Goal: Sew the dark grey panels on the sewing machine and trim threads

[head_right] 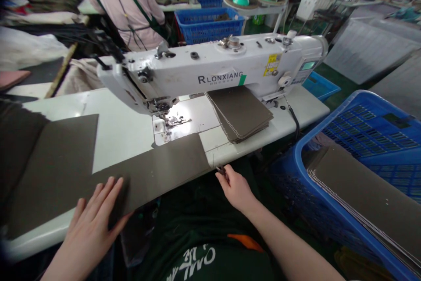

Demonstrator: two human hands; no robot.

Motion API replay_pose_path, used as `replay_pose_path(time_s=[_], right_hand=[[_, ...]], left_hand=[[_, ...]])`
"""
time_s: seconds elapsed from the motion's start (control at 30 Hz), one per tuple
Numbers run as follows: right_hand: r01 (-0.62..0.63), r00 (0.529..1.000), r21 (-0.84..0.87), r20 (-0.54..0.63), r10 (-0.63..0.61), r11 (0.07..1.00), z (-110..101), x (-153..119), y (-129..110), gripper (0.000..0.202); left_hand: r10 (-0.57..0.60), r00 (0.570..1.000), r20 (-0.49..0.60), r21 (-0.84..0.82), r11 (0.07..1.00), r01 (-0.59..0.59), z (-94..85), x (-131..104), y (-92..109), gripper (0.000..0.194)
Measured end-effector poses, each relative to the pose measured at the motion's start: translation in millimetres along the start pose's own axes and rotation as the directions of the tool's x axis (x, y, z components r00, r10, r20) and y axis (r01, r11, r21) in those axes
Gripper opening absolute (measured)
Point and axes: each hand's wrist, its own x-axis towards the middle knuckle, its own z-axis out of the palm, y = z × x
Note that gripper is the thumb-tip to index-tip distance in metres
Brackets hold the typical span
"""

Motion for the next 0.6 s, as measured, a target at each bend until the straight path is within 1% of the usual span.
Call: replay_pose_path(time_s=[0.07, 0.1, 0.17, 0.2, 0.23, 0.3, 0.37, 0.43, 0.47, 0.5, 0.53, 0.57, 0.6], right_hand=[[-0.010, 1.000, -0.124, 0.008, 0.011, 0.992, -12, -3, 3, 0.026], [0.012, 1.000, -0.161, -0.008, -0.014, 0.987, -17, -4, 2, 0.025], [0.113, 0.989, -0.187, -0.073, -0.128, 0.976, -24, -3, -3, 0.021], [0.180, 0.975, -0.201, -0.096, -0.203, 0.963, -25, -2, -7, 0.019], [0.247, 0.957, -0.227, -0.095, -0.274, 0.942, -25, 1, -12, 0.022], [0.352, 0.925, -0.303, -0.035, -0.379, 0.886, -21, 8, -21, 0.037], [0.419, 0.900, -0.357, 0.042, -0.434, 0.835, -18, 18, -29, 0.044], [0.480, 0.874, -0.305, 0.080, -0.480, 0.823, -17, 27, -35, 0.038], [0.504, 0.862, -0.234, 0.077, -0.500, 0.832, -18, 30, -38, 0.033], [0.514, 0.858, -0.141, 0.060, -0.511, 0.846, -21, 33, -42, 0.029], [0.505, 0.863, -0.042, 0.038, -0.503, 0.862, -25, 35, -46, 0.025], [0.474, 0.880, 0.046, 0.013, -0.475, 0.879, -30, 36, -51, 0.022], [0.427, 0.903, 0.115, -0.014, -0.429, 0.897, -36, 37, -57, 0.020]], left_hand=[[-0.024, 1.000, 0.007, -0.002, 1.000, 0.024, -0.1, -7, -10, 0.065], [-0.034, 0.999, 0.013, -0.005, 0.999, 0.034, -0.2, -10, -16, 0.065], [-0.053, 0.998, 0.018, -0.015, 0.998, 0.053, -1.0, -16, -27, 0.066], [-0.060, 0.998, 0.022, -0.023, 0.998, 0.060, -1.8, -18, -33, 0.067], [-0.065, 0.997, 0.030, -0.034, 0.997, 0.066, -2.9, -20, -38, 0.068], [-0.065, 0.996, 0.056, -0.069, 0.995, 0.069, -6.1, -23, -49, 0.068], [-0.024, 0.998, 0.066, -0.137, 0.990, 0.033, -10.9, -26, -60, 0.061], [0.032, 0.999, 0.039, -0.262, 0.965, -0.021, -18.8, -29, -67, 0.047], [0.033, 0.999, 0.007, -0.342, 0.939, -0.029, -24.4, -30, -69, 0.040], [0.001, 1.000, -0.023, -0.428, 0.904, -0.010, -31.2, -31, -70, 0.034], [-0.070, 0.996, -0.049, -0.515, 0.857, 0.035, -39.0, -31, -69, 0.029], [-0.169, 0.984, -0.060, -0.592, 0.799, 0.101, -47.6, -30, -67, 0.025], [-0.278, 0.959, -0.060, -0.642, 0.746, 0.176, -56.5, -29, -65, 0.023]])
